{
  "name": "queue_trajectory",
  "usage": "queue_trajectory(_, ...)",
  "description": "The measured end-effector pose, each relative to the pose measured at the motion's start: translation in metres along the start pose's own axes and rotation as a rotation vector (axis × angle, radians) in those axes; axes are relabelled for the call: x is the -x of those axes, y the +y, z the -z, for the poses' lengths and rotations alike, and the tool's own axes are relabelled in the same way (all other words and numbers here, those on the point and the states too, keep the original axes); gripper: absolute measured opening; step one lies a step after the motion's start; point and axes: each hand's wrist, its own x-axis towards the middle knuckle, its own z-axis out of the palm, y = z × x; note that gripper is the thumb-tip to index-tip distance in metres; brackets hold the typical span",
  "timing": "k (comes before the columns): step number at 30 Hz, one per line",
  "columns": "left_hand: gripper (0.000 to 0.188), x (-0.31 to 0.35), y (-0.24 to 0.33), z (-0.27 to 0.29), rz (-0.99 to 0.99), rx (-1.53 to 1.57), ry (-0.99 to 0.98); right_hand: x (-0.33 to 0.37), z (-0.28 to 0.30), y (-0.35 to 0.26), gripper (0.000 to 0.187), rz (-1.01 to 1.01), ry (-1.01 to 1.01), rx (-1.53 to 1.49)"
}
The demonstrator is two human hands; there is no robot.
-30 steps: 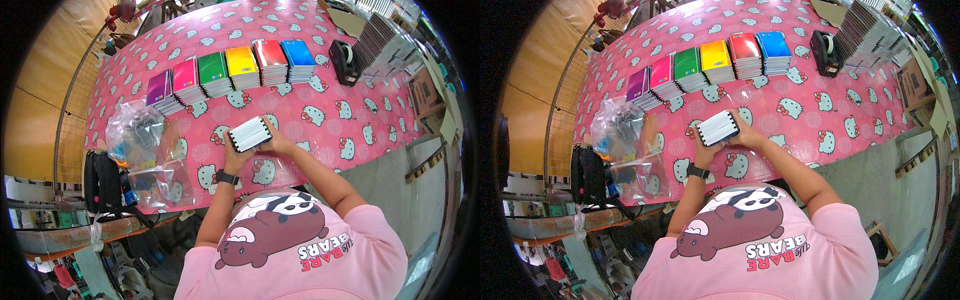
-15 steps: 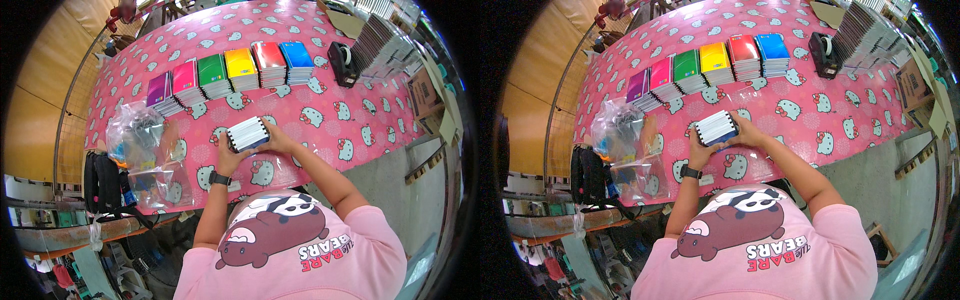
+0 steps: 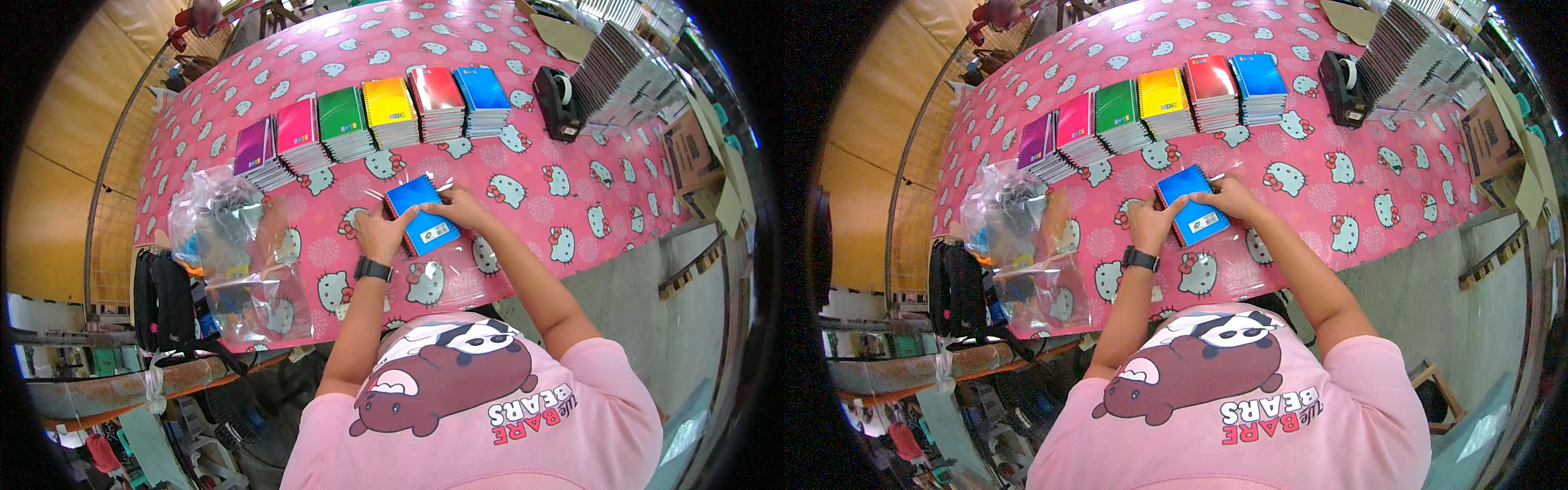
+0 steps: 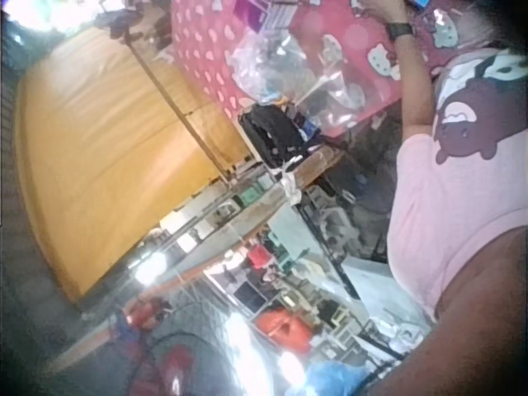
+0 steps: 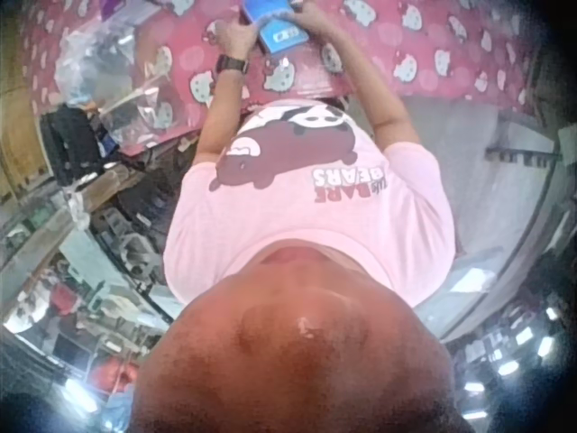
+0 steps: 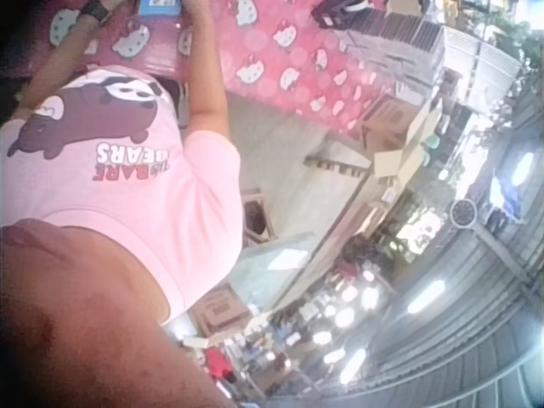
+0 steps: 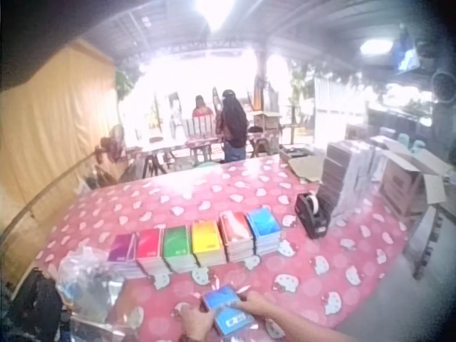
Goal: The person puts small notebooks into clear plastic sleeves, peels off the adhesive strips, and seals the bags. They handle several different colored notebooks, including purple, green, yellow, and blue, and place the finished packages into a stack.
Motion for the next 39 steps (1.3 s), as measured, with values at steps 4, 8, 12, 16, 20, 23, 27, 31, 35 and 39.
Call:
queue_trajectory(4, 0.061, 0.004, -0.046, -0.027, -0.127, 0.295, 0.166, -0.003, -0.003, 0.019, 0.056, 0.107, 0.086, 0.157)
queue_trajectory(8, 0.05, 0.031, -0.06, -0.013, -0.244, -0.415, 0.239, 0.019, 0.004, 0.064, 0.055, 0.236, 0.406, 1.014)
queue_trajectory(12, 0.053, 0.034, -0.062, -0.003, -0.156, -0.387, 0.104, 0.018, 0.006, 0.067, 0.061, 0.26, 0.479, 1.152)
queue_trajectory(16, 0.055, 0.032, -0.061, -0.001, -0.117, -0.36, 0.189, 0.02, 0.02, 0.076, 0.063, 0.285, 0.503, 1.044)
queue_trajectory(20, 0.056, 0.029, -0.064, -0.014, -0.242, 0.036, 0.388, 0.025, 0.02, 0.064, 0.045, 0.099, 0.696, 0.98)
queue_trajectory(23, 0.053, 0.026, -0.026, -0.027, -0.078, 0.522, 0.202, 0.018, 0.021, 0.065, 0.014, 0.329, 0.708, 0.793)
queue_trajectory(27, 0.054, 0.021, -0.021, -0.037, -0.174, 0.794, 0.073, 0.026, 0.032, 0.058, 0.016, 0.258, 0.734, 0.243)
queue_trajectory(31, 0.055, 0.018, -0.024, -0.038, -0.095, 0.899, -0.006, 0.055, 0.039, 0.016, 0.024, -0.234, 0.226, -0.322)
queue_trajectory(35, 0.056, 0.013, -0.021, -0.042, -0.032, 1.103, 0.029, 0.047, -0.004, -0.017, 0.041, 0.172, 0.246, 0.426)
queue_trajectory(39, 0.086, 0.014, 0.01, -0.025, 0.037, 0.958, 0.032, 0.057, -0.049, -0.026, 0.039, 0.298, 0.363, 0.761)
